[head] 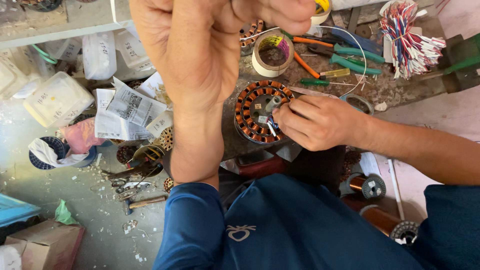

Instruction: The person twists and connects colored wires to a circular copper-wound electrical component on a cluttered workbench. They use pliers to strip wire ends and secure connections, then apply electrical tape to insulate the joined wires.

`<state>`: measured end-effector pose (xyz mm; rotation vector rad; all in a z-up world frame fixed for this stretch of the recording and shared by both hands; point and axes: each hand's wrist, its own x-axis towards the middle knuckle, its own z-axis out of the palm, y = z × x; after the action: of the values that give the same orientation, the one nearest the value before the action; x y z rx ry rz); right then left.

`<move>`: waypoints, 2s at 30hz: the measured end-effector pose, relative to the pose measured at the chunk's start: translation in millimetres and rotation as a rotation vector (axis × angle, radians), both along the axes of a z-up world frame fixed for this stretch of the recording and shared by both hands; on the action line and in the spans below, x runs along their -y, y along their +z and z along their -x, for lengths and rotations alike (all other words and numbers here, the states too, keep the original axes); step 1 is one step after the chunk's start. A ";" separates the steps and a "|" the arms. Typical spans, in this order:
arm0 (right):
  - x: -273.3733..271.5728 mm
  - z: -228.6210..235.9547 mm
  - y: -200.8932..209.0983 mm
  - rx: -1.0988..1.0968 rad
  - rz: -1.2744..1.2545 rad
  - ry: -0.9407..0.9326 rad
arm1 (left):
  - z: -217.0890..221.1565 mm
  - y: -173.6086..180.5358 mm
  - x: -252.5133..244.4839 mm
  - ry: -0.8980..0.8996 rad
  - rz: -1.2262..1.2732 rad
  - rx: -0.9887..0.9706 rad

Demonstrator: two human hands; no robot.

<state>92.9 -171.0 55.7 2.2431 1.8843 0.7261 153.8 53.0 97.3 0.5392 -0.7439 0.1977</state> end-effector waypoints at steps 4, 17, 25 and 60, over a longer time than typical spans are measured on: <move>0.2 3.4 2.0 0.013 -0.042 -0.021 | 3.3 3.2 -0.9 0.030 -0.002 -0.028; 1.5 -0.3 -8.3 -0.202 -0.266 -0.023 | 13.0 9.3 12.9 -0.031 0.059 -0.036; -4.8 -0.1 -17.1 -0.276 -0.411 -0.033 | 13.9 5.1 7.8 -0.075 -0.004 0.086; -8.7 12.5 -1.3 -0.027 -0.051 -0.142 | 24.8 15.3 13.0 -0.117 -0.086 0.214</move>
<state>80.5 -162.3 54.4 2.3995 1.7141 0.7331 129.0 40.0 112.6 0.5598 -0.9929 0.1155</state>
